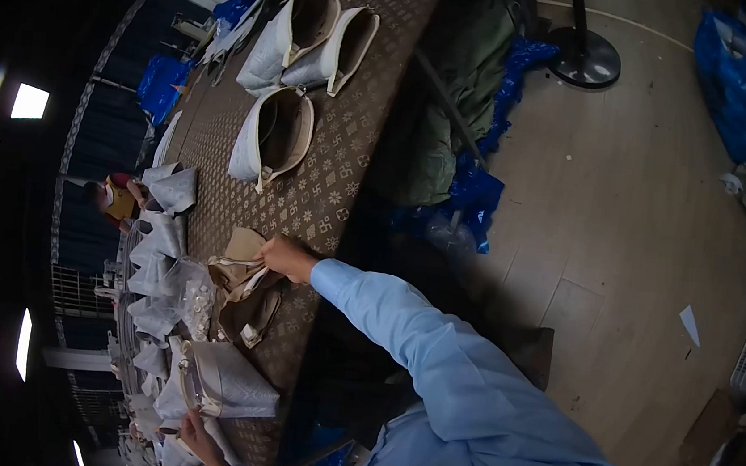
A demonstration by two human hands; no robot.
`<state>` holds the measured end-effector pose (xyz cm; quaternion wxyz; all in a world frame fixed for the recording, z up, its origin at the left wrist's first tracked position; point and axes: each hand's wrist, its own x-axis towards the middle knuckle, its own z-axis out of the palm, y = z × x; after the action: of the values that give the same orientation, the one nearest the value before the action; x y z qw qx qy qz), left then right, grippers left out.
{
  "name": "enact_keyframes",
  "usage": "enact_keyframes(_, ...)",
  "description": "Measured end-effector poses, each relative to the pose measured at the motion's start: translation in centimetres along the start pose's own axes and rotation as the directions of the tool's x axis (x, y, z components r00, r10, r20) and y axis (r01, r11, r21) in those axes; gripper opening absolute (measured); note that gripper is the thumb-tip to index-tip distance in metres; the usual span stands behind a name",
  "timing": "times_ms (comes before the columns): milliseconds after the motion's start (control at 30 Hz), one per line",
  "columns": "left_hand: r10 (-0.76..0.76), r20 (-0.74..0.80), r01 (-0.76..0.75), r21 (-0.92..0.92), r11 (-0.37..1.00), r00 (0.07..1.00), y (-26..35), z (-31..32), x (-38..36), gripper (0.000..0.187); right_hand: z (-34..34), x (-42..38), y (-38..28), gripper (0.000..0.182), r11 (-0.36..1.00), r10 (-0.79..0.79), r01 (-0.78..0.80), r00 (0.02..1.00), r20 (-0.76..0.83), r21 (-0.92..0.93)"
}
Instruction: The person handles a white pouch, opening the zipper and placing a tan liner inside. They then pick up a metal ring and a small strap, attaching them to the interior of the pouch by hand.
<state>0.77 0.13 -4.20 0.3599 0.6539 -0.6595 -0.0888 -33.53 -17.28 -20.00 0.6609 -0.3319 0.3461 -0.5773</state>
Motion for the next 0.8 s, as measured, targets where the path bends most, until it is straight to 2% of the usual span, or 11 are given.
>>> enact_keyframes(167,-0.040,-0.068,0.041,0.026,0.999,0.997,-2.1,0.0,0.4,0.025,-1.2,-0.5,0.2,0.027,0.945,0.049,-0.126,0.966,0.253,0.302)
enact_keyframes(233,0.118,-0.185,-0.106,0.075,0.992,0.975,-4.6,0.1,0.7,0.019,-3.9,0.6,3.0,0.024,0.813,-0.476,0.568,0.776,0.413,-0.130)
enact_keyframes(267,0.162,-0.254,-0.118,0.181,0.976,0.954,-2.6,0.5,0.2,0.019,-2.3,-0.5,0.0,0.024,0.898,0.071,-0.175,0.963,0.260,0.403)
enact_keyframes(300,0.208,-0.305,-0.116,0.291,0.950,0.929,-0.4,1.3,0.0,0.023,-1.9,-1.5,-1.5,0.028,0.892,0.047,-0.162,0.961,0.271,0.422)
enact_keyframes(400,-0.043,-0.396,-0.025,-0.165,0.986,0.917,-0.7,1.4,0.5,0.034,-1.9,-1.5,-2.3,0.031,0.864,0.055,-0.214,0.940,0.338,0.456)
enact_keyframes(467,-0.079,-0.089,0.048,-0.311,0.949,0.993,-1.9,0.4,0.7,0.041,-0.4,-2.5,-4.3,0.032,0.855,0.069,-0.253,0.921,0.383,0.453)
enact_keyframes(600,-0.110,-0.062,0.085,-0.315,0.945,0.992,-1.6,0.3,0.8,0.045,5.2,-3.9,-8.9,0.031,0.923,-0.078,-0.103,0.893,0.444,0.370)
enact_keyframes(667,-0.132,-0.099,0.099,-0.287,0.953,0.986,-1.5,0.1,0.7,0.045,7.9,-4.4,-10.5,0.030,0.948,-0.152,0.243,0.913,0.378,-0.207)
enact_keyframes(700,-0.117,-0.088,0.092,-0.251,0.964,0.989,-1.3,-0.1,0.7,0.046,8.9,-4.4,-11.0,0.032,0.670,-0.243,0.477,0.865,0.440,-0.568)
enact_keyframes(733,-0.152,-0.110,0.119,-0.261,0.958,0.982,-1.3,-0.3,0.8,0.046,10.4,-3.9,-11.3,0.028,0.986,-0.057,-0.031,0.863,0.502,0.166)
enact_keyframes(800,-0.200,-0.055,0.181,-0.237,0.954,0.978,-1.7,-1.0,0.8,0.045,13.8,-4.3,-11.8,0.027,0.999,-0.010,-0.013,0.868,0.496,0.043)
